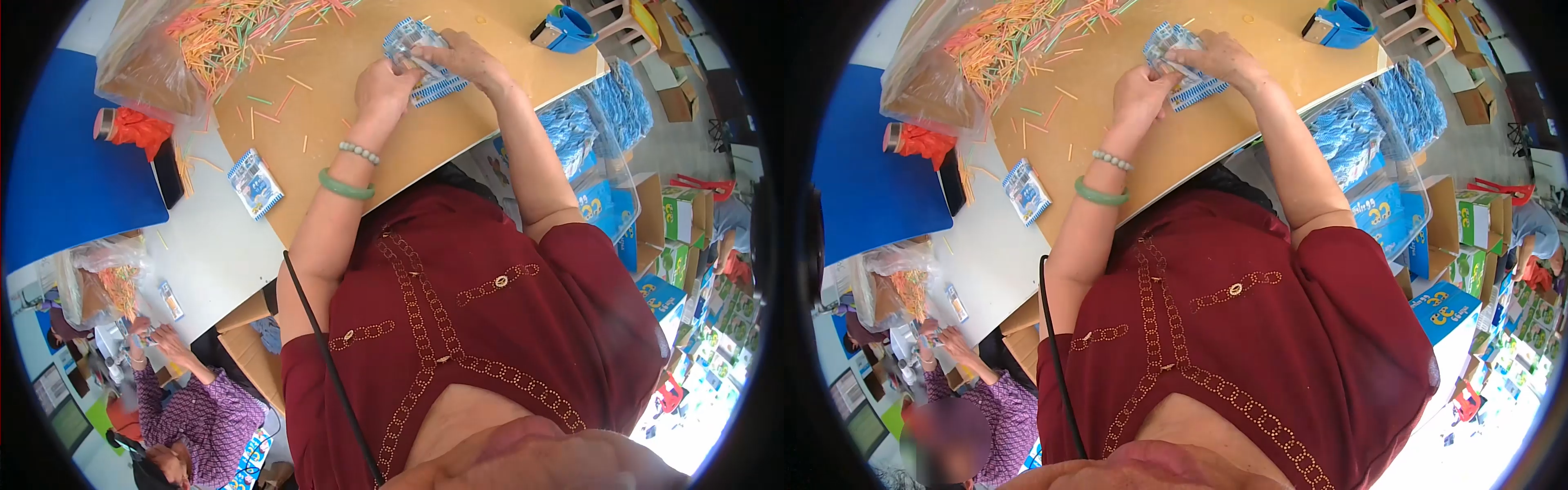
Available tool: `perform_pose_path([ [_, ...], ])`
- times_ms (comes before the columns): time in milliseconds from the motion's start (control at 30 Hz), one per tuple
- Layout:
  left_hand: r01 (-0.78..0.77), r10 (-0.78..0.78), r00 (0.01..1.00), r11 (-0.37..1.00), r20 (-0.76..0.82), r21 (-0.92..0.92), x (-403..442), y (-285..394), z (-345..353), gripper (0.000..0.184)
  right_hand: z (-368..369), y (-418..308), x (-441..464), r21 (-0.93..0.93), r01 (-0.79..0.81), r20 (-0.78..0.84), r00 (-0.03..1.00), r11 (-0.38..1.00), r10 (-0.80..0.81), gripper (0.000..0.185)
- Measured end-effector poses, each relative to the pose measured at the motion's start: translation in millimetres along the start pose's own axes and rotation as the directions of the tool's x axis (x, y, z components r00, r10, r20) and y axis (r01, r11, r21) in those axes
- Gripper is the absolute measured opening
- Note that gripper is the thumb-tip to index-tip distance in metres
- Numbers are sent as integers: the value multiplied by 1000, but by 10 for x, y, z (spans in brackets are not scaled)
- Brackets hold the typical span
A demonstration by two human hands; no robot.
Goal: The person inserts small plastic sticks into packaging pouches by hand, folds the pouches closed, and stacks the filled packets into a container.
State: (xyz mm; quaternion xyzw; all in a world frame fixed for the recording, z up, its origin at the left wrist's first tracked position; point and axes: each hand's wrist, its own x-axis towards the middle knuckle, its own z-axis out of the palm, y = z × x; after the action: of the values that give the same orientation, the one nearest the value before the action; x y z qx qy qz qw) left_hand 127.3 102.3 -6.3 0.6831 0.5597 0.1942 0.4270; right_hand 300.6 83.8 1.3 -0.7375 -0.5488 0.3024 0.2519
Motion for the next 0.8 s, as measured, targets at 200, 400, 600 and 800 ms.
perform_pose_path([
  [200,-49,56,994,996,-98,73,-51,-35,43,35,-68,-167,-95,27,-14,34,999,1000,13,63],
  [400,-176,170,974,984,-151,-24,-220,-163,14,38,-9,-39,-224,207,81,40,995,975,-91,54],
  [600,-274,256,959,716,-123,-643,-327,-306,159,73,104,73,-687,400,275,-116,961,874,-249,46],
  [800,-89,389,918,400,81,-912,-529,-43,-40,74,198,11,-892,675,337,-216,941,656,-261,52],
])
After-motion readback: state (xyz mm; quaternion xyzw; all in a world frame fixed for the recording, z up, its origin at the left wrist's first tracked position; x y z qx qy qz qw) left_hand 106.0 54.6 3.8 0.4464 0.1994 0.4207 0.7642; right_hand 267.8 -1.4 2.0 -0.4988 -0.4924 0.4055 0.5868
